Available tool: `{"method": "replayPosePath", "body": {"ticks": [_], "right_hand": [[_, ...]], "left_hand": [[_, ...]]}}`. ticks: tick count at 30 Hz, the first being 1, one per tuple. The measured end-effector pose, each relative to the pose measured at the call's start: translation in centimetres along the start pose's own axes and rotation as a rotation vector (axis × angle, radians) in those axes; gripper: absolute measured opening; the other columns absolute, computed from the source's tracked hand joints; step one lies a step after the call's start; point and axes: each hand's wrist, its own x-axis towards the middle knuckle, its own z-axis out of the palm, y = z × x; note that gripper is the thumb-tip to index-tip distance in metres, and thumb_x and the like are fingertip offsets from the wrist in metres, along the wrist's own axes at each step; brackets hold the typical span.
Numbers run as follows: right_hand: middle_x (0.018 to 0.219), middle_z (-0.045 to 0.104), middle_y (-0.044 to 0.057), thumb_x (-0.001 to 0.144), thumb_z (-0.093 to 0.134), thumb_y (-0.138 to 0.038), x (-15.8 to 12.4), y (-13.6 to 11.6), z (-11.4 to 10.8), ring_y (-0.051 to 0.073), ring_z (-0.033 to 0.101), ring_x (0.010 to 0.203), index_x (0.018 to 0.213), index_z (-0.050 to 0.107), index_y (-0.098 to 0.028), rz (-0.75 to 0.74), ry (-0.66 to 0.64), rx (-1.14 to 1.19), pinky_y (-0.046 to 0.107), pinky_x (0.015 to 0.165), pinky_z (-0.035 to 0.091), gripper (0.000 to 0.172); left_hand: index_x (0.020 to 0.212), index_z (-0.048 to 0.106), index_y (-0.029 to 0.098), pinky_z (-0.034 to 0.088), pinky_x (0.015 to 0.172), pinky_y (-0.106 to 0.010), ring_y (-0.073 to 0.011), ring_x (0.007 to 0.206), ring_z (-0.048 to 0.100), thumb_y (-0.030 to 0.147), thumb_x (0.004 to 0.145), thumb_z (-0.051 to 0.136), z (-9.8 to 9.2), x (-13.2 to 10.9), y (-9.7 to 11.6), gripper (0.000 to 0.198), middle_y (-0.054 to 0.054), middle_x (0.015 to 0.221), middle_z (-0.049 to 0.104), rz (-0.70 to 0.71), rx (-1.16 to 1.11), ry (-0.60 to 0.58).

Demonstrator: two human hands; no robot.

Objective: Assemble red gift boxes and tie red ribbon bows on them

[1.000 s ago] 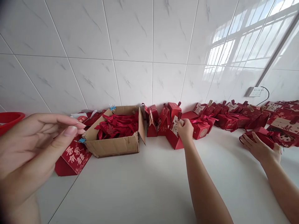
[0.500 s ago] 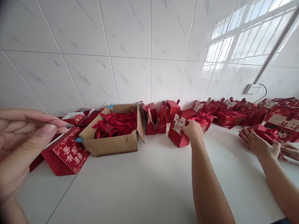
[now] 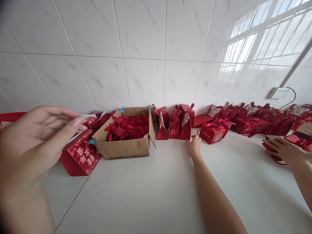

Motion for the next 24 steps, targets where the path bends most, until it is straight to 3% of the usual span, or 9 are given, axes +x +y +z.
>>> {"method": "replayPosePath", "body": {"ticks": [5, 8, 10, 13, 18, 21, 24], "right_hand": [[0.119, 0.060, 0.008, 0.093, 0.055, -0.032, -0.1, -0.3, 0.2, 0.020, 0.061, 0.100, 0.117, 0.058, -0.018, 0.058, -0.159, 0.034, 0.039, 0.085, 0.053, 0.027], [0.121, 0.059, 0.008, 0.095, 0.051, -0.032, 0.1, -0.3, 0.1, 0.018, 0.061, 0.100, 0.115, 0.060, -0.021, 0.024, -0.238, 0.070, 0.038, 0.086, 0.053, 0.024], [0.121, 0.060, 0.008, 0.096, 0.049, -0.032, 0.3, 0.0, 0.0, 0.018, 0.061, 0.101, 0.114, 0.060, -0.022, 0.020, -0.269, 0.084, 0.037, 0.087, 0.052, 0.023], [0.119, 0.060, 0.008, 0.098, 0.046, -0.031, 0.6, 0.4, -0.1, 0.017, 0.061, 0.101, 0.112, 0.061, -0.022, 0.021, -0.296, 0.094, 0.036, 0.087, 0.052, 0.023], [0.114, 0.063, 0.006, 0.098, 0.045, -0.031, 0.3, 0.2, 0.2, 0.015, 0.062, 0.095, 0.104, 0.064, -0.024, 0.009, -0.350, 0.103, 0.031, 0.083, 0.053, 0.021], [0.115, 0.062, 0.006, 0.096, 0.050, -0.032, -0.1, -0.2, 0.6, 0.016, 0.062, 0.095, 0.106, 0.063, -0.023, 0.009, -0.341, 0.103, 0.032, 0.083, 0.053, 0.019], [0.115, 0.061, 0.008, 0.092, 0.056, -0.032, -0.2, -0.4, 1.1, 0.019, 0.062, 0.096, 0.114, 0.059, -0.016, 0.034, -0.303, 0.093, 0.038, 0.081, 0.054, 0.027]], "left_hand": [[0.085, 0.055, 0.020, 0.051, 0.076, -0.032, -0.0189, 0.084, 0.064, 0.026, 0.079, 0.054, 2.9, 2.0, -5.8, 0.008, -0.003, 0.089, 0.066, -0.202, 0.250, -0.264], [0.079, 0.054, 0.019, 0.051, 0.075, -0.031, -0.0200, 0.083, 0.065, 0.023, 0.075, 0.054, 5.1, 2.4, -9.1, 0.005, -0.006, 0.086, 0.068, -0.241, 0.303, -0.380], [0.079, 0.055, 0.020, 0.050, 0.075, -0.031, -0.0212, 0.084, 0.066, 0.023, 0.074, 0.055, 6.1, 2.2, -10.2, 0.006, -0.006, 0.088, 0.069, -0.249, 0.355, -0.451], [0.076, 0.060, 0.022, 0.047, 0.068, -0.031, -0.0234, 0.081, 0.066, 0.028, 0.074, 0.056, 6.6, 1.7, -10.4, 0.008, -0.005, 0.085, 0.071, -0.259, 0.436, -0.561], [0.059, 0.063, 0.021, 0.037, 0.050, -0.029, -0.0223, 0.053, 0.059, 0.041, 0.078, 0.052, 6.0, 1.3, -9.0, 0.030, -0.003, 0.053, 0.062, -0.278, 0.497, -0.727], [0.069, 0.067, 0.023, 0.042, 0.056, -0.029, -0.0227, 0.063, 0.064, 0.044, 0.078, 0.054, 4.5, 1.6, -7.7, 0.027, -0.002, 0.065, 0.068, -0.248, 0.475, -0.694], [0.091, 0.067, 0.025, 0.048, 0.072, -0.030, -0.0224, 0.086, 0.066, 0.045, 0.081, 0.053, 1.4, 2.6, -6.6, 0.026, -0.002, 0.096, 0.072, -0.214, 0.442, -0.514]]}}
